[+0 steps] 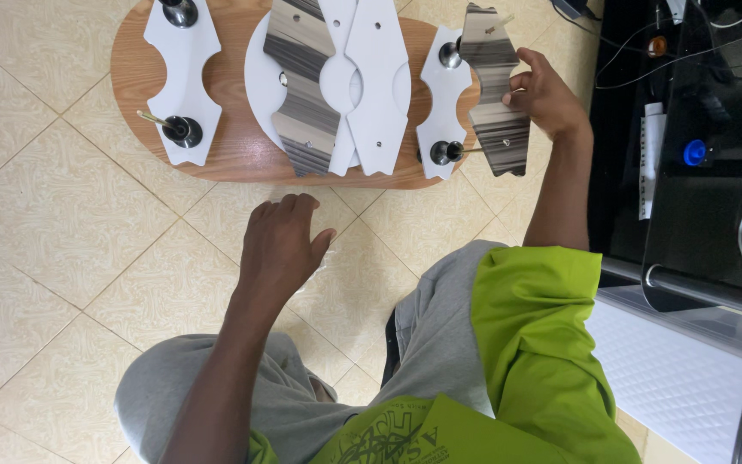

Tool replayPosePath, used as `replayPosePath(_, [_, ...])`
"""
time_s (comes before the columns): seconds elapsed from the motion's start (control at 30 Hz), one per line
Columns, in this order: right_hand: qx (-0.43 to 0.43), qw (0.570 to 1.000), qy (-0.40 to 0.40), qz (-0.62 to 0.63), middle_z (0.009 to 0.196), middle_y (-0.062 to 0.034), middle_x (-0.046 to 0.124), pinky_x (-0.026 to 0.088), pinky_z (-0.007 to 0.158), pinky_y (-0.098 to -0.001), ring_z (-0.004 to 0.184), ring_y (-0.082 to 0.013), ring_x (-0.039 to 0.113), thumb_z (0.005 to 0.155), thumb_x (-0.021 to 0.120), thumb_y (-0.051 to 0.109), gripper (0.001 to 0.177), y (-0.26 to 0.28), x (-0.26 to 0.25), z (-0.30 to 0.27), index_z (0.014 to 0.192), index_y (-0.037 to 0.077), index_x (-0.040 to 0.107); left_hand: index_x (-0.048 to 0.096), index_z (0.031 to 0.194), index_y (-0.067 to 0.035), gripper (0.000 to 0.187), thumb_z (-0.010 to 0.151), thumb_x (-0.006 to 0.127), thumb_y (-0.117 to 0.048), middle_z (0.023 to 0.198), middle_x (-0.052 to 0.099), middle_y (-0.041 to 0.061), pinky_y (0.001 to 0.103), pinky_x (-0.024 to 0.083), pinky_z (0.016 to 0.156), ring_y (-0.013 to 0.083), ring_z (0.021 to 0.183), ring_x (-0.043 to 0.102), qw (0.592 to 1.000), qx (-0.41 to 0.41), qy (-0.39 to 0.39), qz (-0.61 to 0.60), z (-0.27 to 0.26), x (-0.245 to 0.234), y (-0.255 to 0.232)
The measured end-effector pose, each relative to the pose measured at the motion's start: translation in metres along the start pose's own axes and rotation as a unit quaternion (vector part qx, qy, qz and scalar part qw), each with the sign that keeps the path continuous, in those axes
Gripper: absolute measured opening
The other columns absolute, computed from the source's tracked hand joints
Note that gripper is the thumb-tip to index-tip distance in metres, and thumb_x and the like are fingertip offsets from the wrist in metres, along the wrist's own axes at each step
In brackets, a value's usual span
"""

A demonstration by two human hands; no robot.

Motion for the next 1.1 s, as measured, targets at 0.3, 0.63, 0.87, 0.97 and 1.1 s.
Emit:
replayPosePath(0.3, [0.0, 0.998, 0.043, -0.044, 0.11, -0.0085, 0.059, 0.051, 0.1, -0.0349, 0.103, -0.0179, 0.064, 0.082, 0.067, -0.012, 0.093, 0.01, -0.003, -0.007, 0.166, 0.004, 0.029, 0.067, 0.112, 0.001, 0.043, 0.079, 0.084, -0.022, 0.1, 0.07, 0.018, 0.047, 0.048, 0.093, 0.0353, 0.092, 0.067, 1.0, -0.009, 0.007, 0.007, -0.001, -0.001, 0.002])
replayPosePath(0.63, [-0.011, 0.963, 0.017, -0.268, 0.117, -0.0202, 0.072, 0.047, 0.096, -0.046, 0.112, -0.0314, 0.065, 0.08, 0.08, -0.002, 0.102, -0.021, 0.007, 0.012, 0.159, -0.006, 0.015, 0.067, 0.11, 0.001, 0.042, 0.079, 0.084, -0.023, 0.1, 0.07, 0.018, 0.047, 0.047, 0.093, 0.0355, 0.092, 0.067, 1.0, -0.007, 0.018, 0.022, 0.003, 0.007, -0.004])
replayPosePath(0.87, [-0.109, 0.931, -0.175, -0.302, 0.106, -0.0118, 0.076, 0.059, 0.074, -0.0322, 0.09, -0.0212, 0.077, 0.099, 0.079, 0.012, 0.025, 0.08, 0.019, -0.037, 0.119, 0.002, 0.068, 0.065, 0.112, 0.0, 0.043, 0.08, 0.083, -0.023, 0.096, 0.07, 0.015, 0.046, 0.047, 0.094, 0.0325, 0.09, 0.067, 1.0, -0.027, 0.014, -0.003, 0.005, 0.01, 0.004])
replayPosePath(0.97, [-0.317, 0.921, -0.12, -0.192, 0.098, -0.0098, 0.078, 0.056, 0.067, -0.0316, 0.08, -0.019, 0.075, 0.104, 0.07, 0.002, 0.008, 0.126, 0.111, -0.047, 0.109, 0.0, 0.064, 0.065, 0.109, 0.0, 0.042, 0.08, 0.084, -0.023, 0.097, 0.07, 0.016, 0.048, 0.048, 0.089, 0.0338, 0.09, 0.067, 1.0, -0.024, -0.013, 0.0, 0.013, 0.01, 0.013])
replayPosePath(1.1, [-0.286, 0.928, -0.049, -0.234, 0.098, -0.0185, 0.07, 0.056, 0.071, -0.0441, 0.086, -0.0331, 0.07, 0.086, 0.085, 0.022, 0.043, 0.142, 0.233, -0.042, 0.115, 0.0, 0.062, 0.063, 0.106, 0.0, 0.042, 0.079, 0.085, -0.024, 0.094, 0.069, 0.016, 0.048, 0.051, 0.08, 0.0362, 0.085, 0.068, 0.998, -0.029, -0.048, 0.001, 0.027, 0.009, 0.023])
Point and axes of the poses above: each hand's wrist, its own z-axis towards the middle knuckle, its own x-axis out of the palm, y = z × x, the point moved 4 cm from there along z, towards the middle knuckle
